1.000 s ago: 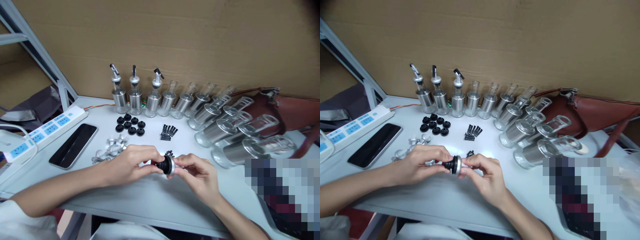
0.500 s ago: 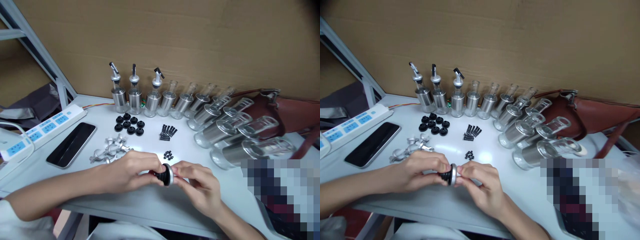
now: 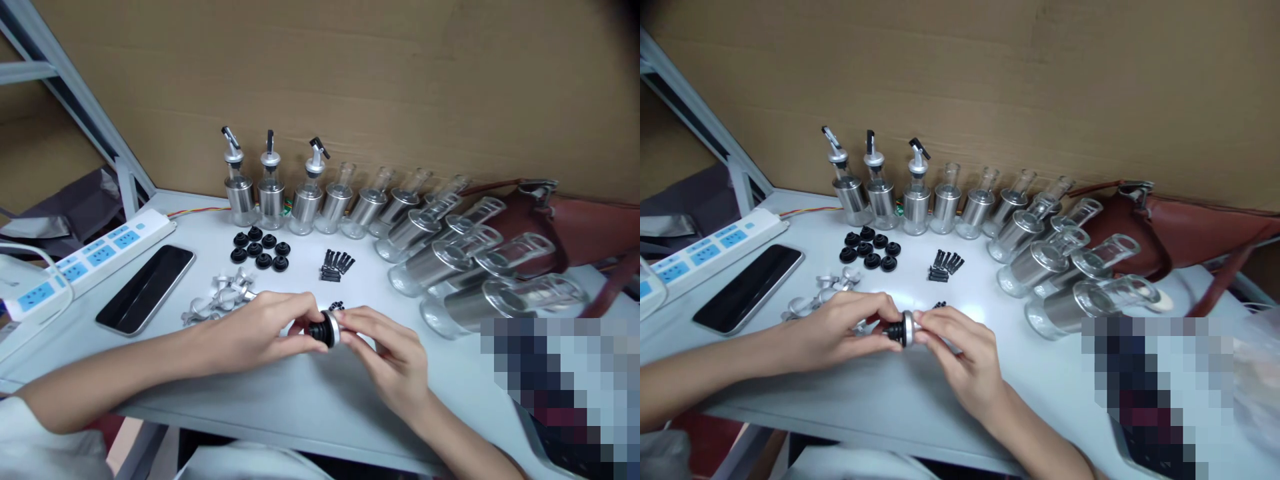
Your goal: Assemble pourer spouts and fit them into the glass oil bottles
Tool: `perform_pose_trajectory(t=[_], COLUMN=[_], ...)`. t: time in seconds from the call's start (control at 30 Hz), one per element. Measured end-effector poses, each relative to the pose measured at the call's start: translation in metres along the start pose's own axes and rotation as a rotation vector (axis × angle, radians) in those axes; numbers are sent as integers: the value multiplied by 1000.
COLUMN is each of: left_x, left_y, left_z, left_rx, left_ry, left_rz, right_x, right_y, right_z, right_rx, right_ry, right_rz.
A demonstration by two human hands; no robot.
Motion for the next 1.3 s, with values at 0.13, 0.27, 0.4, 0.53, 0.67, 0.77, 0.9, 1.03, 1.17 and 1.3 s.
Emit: perform_pose_trajectory(t=[0.13, 0.27, 0.4, 0.53, 0.67, 0.77, 0.9, 1.03, 1.17, 1.3], left_x=[-6, -11, -16, -18, -19, -22, -24, -25, -25, -25], left_y=[0, 1, 3, 3, 3, 4, 4, 5, 6, 8], left_z=[-5, -4, 3, 9, 14, 17, 15, 15, 19, 24], left_rx=[18, 22, -12, -24, 0, 5, 35, 32, -5, -9], left_ry=[-72, -64, -9, 96, 284, 393, 396, 355, 325, 356], left_rz=[-78, -109, -163, -222, -325, -411, -424, -402, -390, -439], right_x=[3, 20, 32, 39, 45, 44, 38, 37, 38, 38], right_y=[-2, -2, 5, 6, 4, 1, -1, 0, 1, 2], right_z=[-2, 15, 32, 32, 26, 23, 23, 23, 24, 28], right_rx=[102, -169, -406, -374, -278, -256, -273, -278, -296, -323], right_ry=[157, 4, -328, -561, -593, -558, -495, -393, -307, -228], right_rz=[58, 296, 529, 617, 637, 618, 562, 547, 562, 538])
Point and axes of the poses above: each hand's wrist, its own y-axis away from the middle knuckle, its own z-axis out of the palm, x = y × z, the point moved 7 cm from there along -y, towards the middle knuckle, and after that the axes turned 12 degrees about z, right-handed, at the moved point
